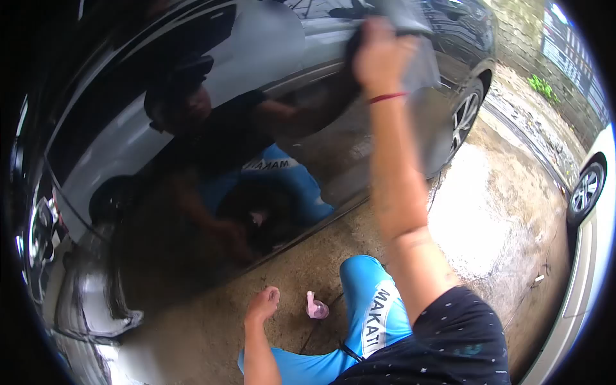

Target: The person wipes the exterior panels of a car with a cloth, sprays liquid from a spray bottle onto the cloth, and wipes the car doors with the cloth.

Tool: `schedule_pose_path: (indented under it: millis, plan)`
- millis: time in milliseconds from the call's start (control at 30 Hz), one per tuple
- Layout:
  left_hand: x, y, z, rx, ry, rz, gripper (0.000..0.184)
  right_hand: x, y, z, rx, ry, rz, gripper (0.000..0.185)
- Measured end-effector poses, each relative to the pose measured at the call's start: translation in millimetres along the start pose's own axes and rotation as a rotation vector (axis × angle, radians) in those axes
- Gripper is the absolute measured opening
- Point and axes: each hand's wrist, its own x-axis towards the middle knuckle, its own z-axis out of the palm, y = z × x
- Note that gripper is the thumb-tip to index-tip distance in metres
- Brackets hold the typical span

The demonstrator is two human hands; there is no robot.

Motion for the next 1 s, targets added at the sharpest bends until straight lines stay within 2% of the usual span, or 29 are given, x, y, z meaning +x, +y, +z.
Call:
schedule_pose_path:
  millis: [67, 100, 133, 167, 233, 267, 300, 367, 400, 433, 467, 533, 567, 600, 667, 700, 767, 800, 833, 900, 967, 1000]
  plan:
    - [34.0, -36.5, 37.4, -0.235, -0.062, -0.002, 0.034, -37.0, -202.7, -104.7, -0.154, -0.373, -0.486, 0.046]
    - [32.5, -39.5, 39.9, -0.205, -0.088, 0.005, 0.034, -59.4, -245.9, -88.5, 0.598, -0.165, -0.430, 0.066]
    - [36.7, -38.5, 42.9, -0.204, -0.186, -0.113, 0.033, -79.8, -264.6, -83.4, 0.721, -0.367, -0.676, 0.075]
    - [42.8, -36.1, 47.8, -0.207, -0.274, -0.228, 0.033, -82.4, -262.9, -82.9, 0.518, -0.307, -0.798, 0.077]
    - [52.5, -58.3, 65.4, -0.189, -0.303, -0.220, 0.033, -58.8, -201.4, -73.7, 0.624, -0.403, -0.880, 0.079]
    - [57.8, -62.8, 70.3, -0.192, -0.321, -0.226, 0.033, -41.5, -151.5, -74.1, 0.838, -0.432, -0.681, 0.081]
    - [57.9, -55.7, 64.8, -0.191, -0.312, -0.222, 0.033, -38.0, -79.8, -55.2, 0.683, -0.618, -0.429, 0.059]
    - [34.0, -34.9, 51.5, -0.300, -0.270, -0.207, 0.034, -17.6, 115.0, -19.0, 0.248, -0.203, -0.162, 0.041]
    - [27.2, -26.7, 47.0, -0.297, -0.267, -0.208, 0.034, -7.1, 206.8, -2.8, 0.073, -0.062, 0.019, 0.039]
    - [22.9, -16.6, 45.8, -0.301, -0.223, -0.134, 0.034, 10.7, 165.9, -32.1, -0.214, 0.214, -0.141, 0.036]
    - [18.0, -17.6, 40.4, -0.285, -0.186, -0.067, 0.035, 10.4, 116.6, -55.9, -0.084, 0.149, 0.172, 0.033]
    - [28.3, -24.8, 51.7, -0.336, -0.220, -0.061, 0.035, -8.3, 95.5, -26.9, -0.008, 0.081, 0.115, 0.026]
    - [41.9, -30.4, 58.2, -0.391, -0.236, -0.064, 0.036, -40.1, 27.8, -50.7, -0.033, -0.190, -0.124, 0.032]
    - [54.6, -33.0, 62.6, -0.371, -0.244, -0.048, 0.036, -71.6, -40.9, -65.8, 0.249, -0.148, -0.212, 0.046]
    - [65.2, -42.1, 74.6, -0.327, -0.322, -0.166, 0.037, -106.8, -86.3, -93.4, 0.531, -0.505, -0.599, 0.081]
    - [65.5, -50.0, 77.3, -0.307, -0.327, -0.162, 0.037, -105.4, -67.7, -89.4, 0.351, -0.533, -0.764, 0.074]
    - [68.5, -56.3, 83.1, -0.233, -0.441, -0.304, 0.037, -76.9, -0.6, -65.7, 0.805, -0.398, -0.570, 0.072]
    - [63.3, -50.8, 79.9, -0.234, -0.434, -0.309, 0.037, -59.2, 52.4, -48.5, 0.385, -0.150, -0.564, 0.064]
    - [54.0, -45.0, 80.4, -0.253, -0.383, -0.297, 0.037, -28.5, 99.0, -60.9, 0.346, -0.078, -0.397, 0.065]
    - [38.3, -30.4, 77.9, -0.274, -0.320, -0.305, 0.037, 21.0, 218.0, -48.3, 0.119, 0.008, -0.023, 0.054]
    - [22.1, -23.4, 73.3, -0.160, -0.319, -0.261, 0.039, 64.0, 337.5, -31.5, -0.132, -0.012, 0.411, 0.049]
    - [19.9, -9.9, 71.0, -0.162, -0.314, -0.265, 0.039, 64.7, 331.4, -29.1, -0.125, -0.013, 0.412, 0.049]
